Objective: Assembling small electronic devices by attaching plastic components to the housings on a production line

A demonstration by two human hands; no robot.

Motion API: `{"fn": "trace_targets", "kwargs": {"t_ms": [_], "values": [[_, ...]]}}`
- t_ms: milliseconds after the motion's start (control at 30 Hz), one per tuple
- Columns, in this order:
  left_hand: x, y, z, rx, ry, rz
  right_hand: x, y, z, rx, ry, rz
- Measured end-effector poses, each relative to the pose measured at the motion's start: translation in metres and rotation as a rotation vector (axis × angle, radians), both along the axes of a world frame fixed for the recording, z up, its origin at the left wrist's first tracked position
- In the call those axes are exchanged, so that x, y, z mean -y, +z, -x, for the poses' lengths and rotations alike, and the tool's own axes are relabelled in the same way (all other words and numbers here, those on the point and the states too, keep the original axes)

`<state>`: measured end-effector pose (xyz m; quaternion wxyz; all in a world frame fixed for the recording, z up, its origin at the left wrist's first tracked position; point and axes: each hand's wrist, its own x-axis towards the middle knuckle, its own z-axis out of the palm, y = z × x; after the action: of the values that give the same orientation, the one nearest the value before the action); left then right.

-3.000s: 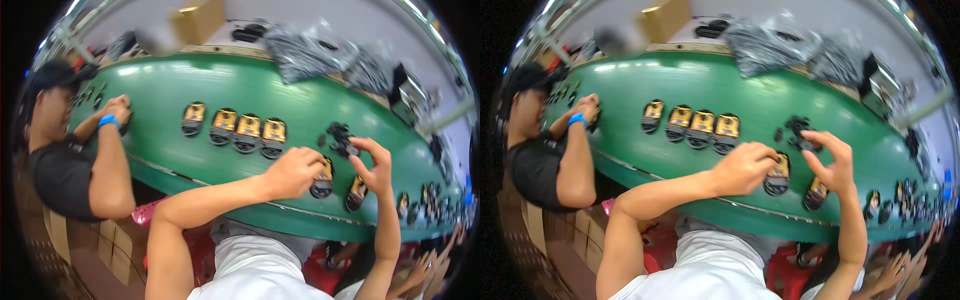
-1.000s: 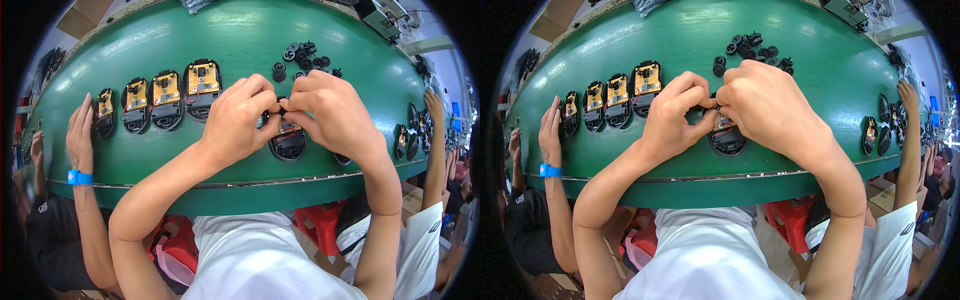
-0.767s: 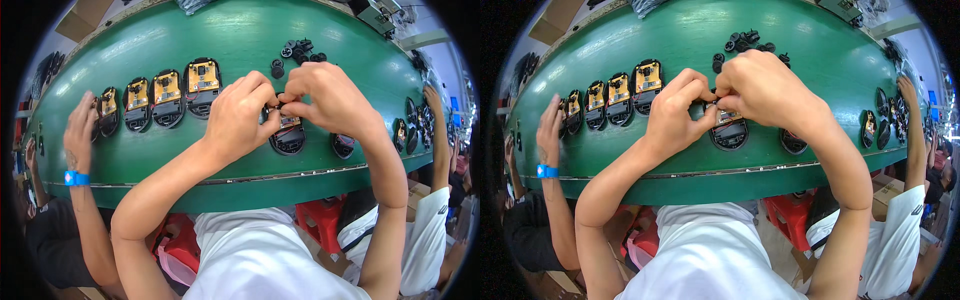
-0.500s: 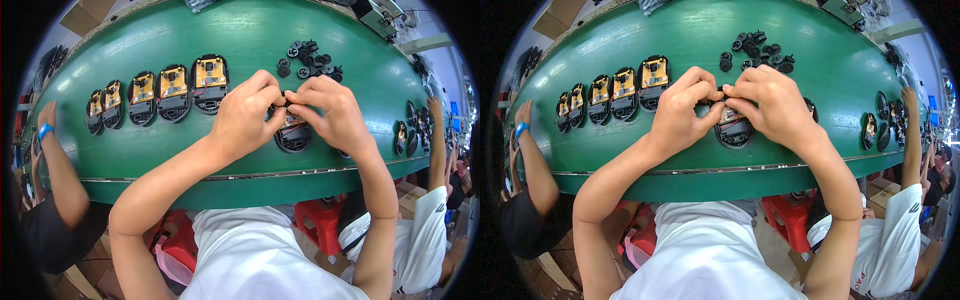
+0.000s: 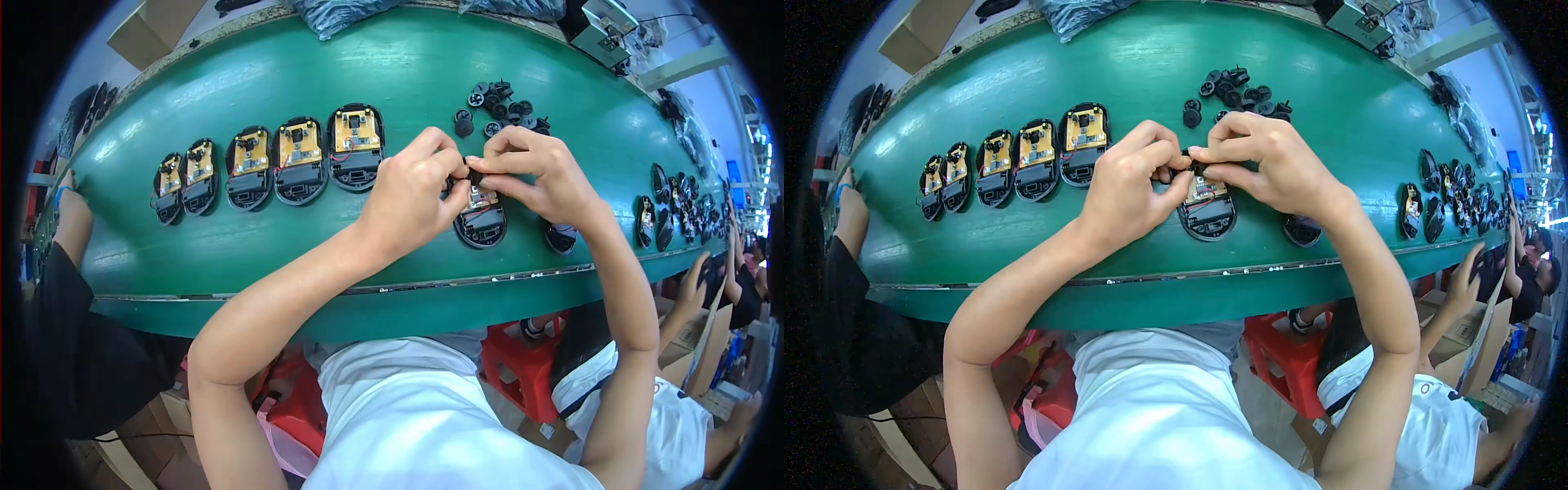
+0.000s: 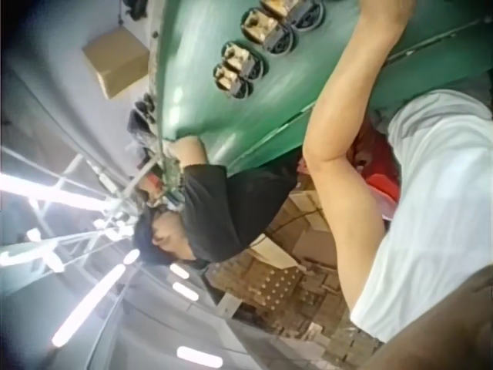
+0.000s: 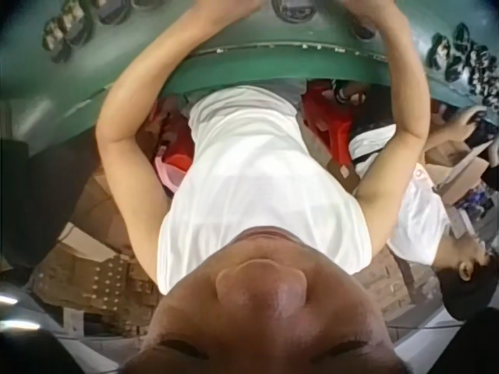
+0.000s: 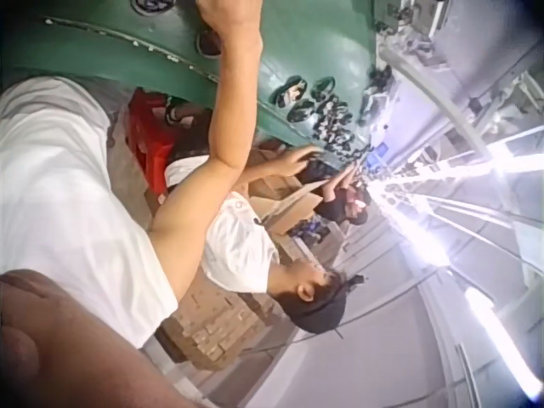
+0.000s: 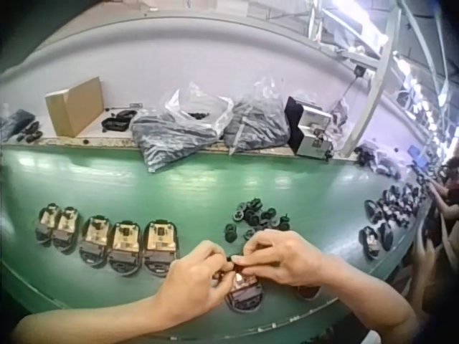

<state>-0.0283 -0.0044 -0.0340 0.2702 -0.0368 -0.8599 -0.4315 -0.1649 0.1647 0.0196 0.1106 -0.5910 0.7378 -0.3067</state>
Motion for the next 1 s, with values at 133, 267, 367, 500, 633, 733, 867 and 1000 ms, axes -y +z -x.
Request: {"fn": "trace_targets", "kwargs": {"t_ms": [133,267,367,500,633,733,867,1000], "values": [[0.002,0.001,0.001,0.023,-0.015,-0.030,0.002,0.003,-0.011,0.134,-0.077,0.016],[0.003,0.000,0.001,0.026,-0.021,-0.041,0.004,0.006,-0.020,0.076,-0.151,0.003],[0.001,0.002,0.003,0.024,-0.018,-0.052,-0.002,0.001,-0.012,0.093,-0.139,0.042],[0.000,0.001,0.004,-0.011,-0.024,-0.054,0.005,0.011,-0.005,0.061,-0.054,0.028],[0.001,0.001,0.006,0.007,-0.033,-0.059,0.014,0.020,0.012,0.412,-0.080,-0.200],[0.001,0.000,0.005,0.013,-0.025,-0.066,0.023,0.032,0.012,0.373,-0.087,-0.347],[0.001,-0.004,0.005,-0.016,-0.011,-0.069,0.014,0.024,-0.021,-0.116,-0.083,-0.101],[-0.004,-0.005,0.007,-0.006,0.003,-0.116,0.003,0.014,-0.020,0.062,-0.171,-0.053]]}}
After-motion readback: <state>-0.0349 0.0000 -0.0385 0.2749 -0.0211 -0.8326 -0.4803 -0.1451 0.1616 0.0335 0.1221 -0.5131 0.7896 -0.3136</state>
